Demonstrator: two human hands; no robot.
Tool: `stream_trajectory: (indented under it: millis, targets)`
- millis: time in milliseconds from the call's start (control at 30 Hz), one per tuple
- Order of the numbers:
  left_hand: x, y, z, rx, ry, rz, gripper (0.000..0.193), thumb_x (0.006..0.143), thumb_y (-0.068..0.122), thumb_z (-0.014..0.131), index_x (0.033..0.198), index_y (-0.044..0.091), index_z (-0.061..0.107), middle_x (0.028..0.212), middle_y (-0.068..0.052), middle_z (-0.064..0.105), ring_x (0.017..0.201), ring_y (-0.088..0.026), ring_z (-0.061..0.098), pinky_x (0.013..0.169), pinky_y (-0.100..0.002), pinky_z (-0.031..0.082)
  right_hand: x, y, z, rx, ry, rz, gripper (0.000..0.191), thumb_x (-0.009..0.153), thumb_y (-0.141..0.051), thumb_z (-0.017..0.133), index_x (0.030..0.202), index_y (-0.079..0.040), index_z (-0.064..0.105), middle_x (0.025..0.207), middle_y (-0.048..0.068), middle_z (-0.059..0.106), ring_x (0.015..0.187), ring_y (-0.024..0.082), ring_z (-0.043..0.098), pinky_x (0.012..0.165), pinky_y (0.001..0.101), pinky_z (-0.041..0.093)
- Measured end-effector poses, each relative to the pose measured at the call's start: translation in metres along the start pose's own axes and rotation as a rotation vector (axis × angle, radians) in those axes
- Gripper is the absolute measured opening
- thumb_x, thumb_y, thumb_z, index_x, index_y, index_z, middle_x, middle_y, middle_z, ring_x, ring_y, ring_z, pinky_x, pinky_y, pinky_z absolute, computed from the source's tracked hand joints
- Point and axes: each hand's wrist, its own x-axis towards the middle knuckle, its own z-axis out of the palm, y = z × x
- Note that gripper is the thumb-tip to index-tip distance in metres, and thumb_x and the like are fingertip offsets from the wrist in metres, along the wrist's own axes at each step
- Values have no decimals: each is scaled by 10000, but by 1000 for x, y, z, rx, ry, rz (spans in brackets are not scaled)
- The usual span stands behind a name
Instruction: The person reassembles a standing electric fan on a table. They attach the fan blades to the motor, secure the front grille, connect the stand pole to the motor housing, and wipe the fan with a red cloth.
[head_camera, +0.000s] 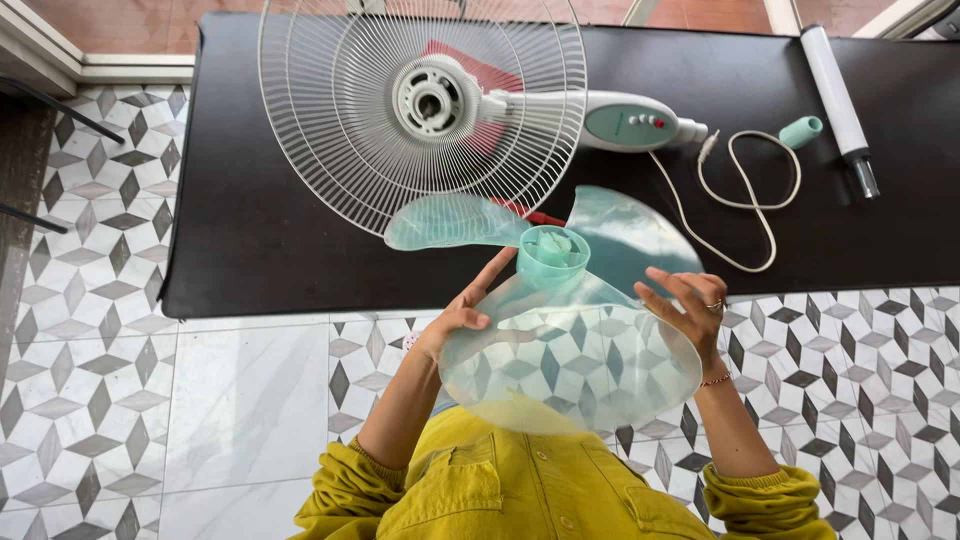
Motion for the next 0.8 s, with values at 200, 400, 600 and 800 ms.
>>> stream_trajectory:
  millis: [200,400,600,800]
  targets:
    - [-28,-86,2,83,5,64,1225,628,-173,573,1691,218,108,1713,-170,231,1401,-302,440,1000,-415,530,-71,6,-30,44,20,312,603,1016,-284,691,1493,45,525,1625,226,409,1457,425,384,1231,511,323]
    - [-58,-138,-9,130,171,33,1177,605,-197,533,1679,107,158,1721,-155,264,1301,-153,602,757,-199,565,-114,-12,-59,180,-31,430,665,1058,-304,647,1585,-1,378,1668,223,358,1561,433,318,1298,544,279]
    - [-74,-153,-1,93,12,55,1228,637,-157,540,1741,171,114,1757,-202,247,1237,-156,521,662,-163,516,-120,-23,-78,213,17,462,744,1034,-314,689,1621,-53,315,1699,195,335,1597,389,327,1308,522,324]
    - [-74,-157,15,5,20,39,1265,538,-1,625,1677,165,99,1704,-203,208,1507,-363,384,1239,-404,402,-111,-18,-85,633,174,694,979,1036,-392,809,1688,-122,131,1783,196,202,1660,330,245,1303,475,298]
